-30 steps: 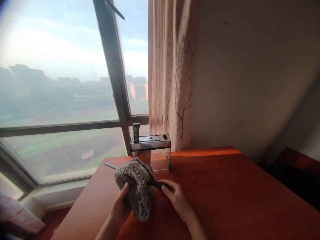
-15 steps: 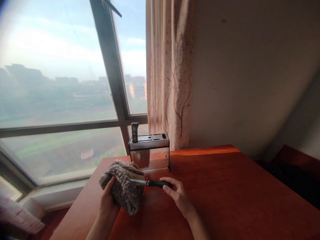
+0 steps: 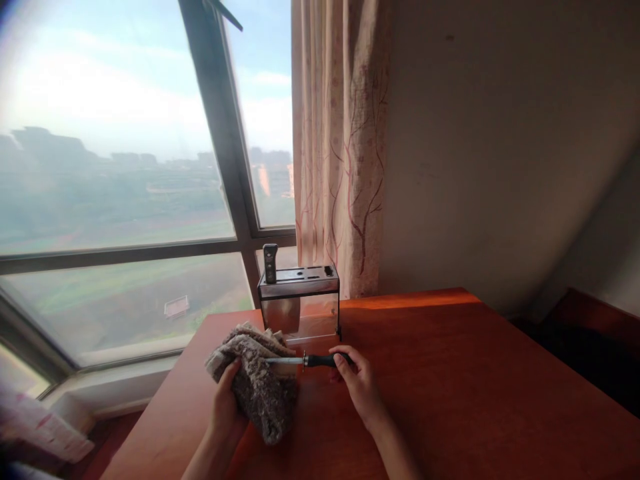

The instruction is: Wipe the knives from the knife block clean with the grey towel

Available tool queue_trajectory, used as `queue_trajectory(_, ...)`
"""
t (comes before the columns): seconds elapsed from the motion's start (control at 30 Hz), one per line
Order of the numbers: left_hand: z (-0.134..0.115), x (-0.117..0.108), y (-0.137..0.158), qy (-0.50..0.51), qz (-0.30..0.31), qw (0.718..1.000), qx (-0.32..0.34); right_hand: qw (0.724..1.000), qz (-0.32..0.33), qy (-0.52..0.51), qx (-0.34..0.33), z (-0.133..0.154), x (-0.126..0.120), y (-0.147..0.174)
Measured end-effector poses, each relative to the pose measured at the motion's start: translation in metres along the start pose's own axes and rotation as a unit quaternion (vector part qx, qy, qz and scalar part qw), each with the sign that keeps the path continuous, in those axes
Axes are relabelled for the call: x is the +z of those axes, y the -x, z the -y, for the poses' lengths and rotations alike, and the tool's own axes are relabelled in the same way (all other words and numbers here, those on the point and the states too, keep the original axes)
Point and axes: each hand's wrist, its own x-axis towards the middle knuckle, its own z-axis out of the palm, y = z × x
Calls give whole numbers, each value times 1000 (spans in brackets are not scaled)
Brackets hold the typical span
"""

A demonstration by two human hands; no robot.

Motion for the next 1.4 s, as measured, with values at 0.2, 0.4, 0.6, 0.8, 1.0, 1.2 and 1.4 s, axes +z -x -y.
queue_trajectory(0.2,18,-6,-2,-7,8,999,-42,1000,11,21,-1,-3,7,4)
queue_trajectory(0.4,32,-2,6,-59,8,995,-74,991,53,105,-66,-1,12,9)
queue_trajectory(0.6,31,-2,5,-67,20,994,-84,984,67,117,-118,4,10,7)
queue_trajectory(0.8,28,5,7,-110,40,990,-84,987,30,109,-113,9,1,5)
queue_trajectory(1.0,16,22,9,-186,125,971,-88,994,-63,58,-64,10,-15,-2)
queue_trajectory(1.2,8,26,0,-198,158,964,-86,995,-93,5,-43,7,-24,-6)
queue_trajectory(1.4,8,16,-4,-179,103,978,-44,998,-58,-15,-33,5,-12,-1)
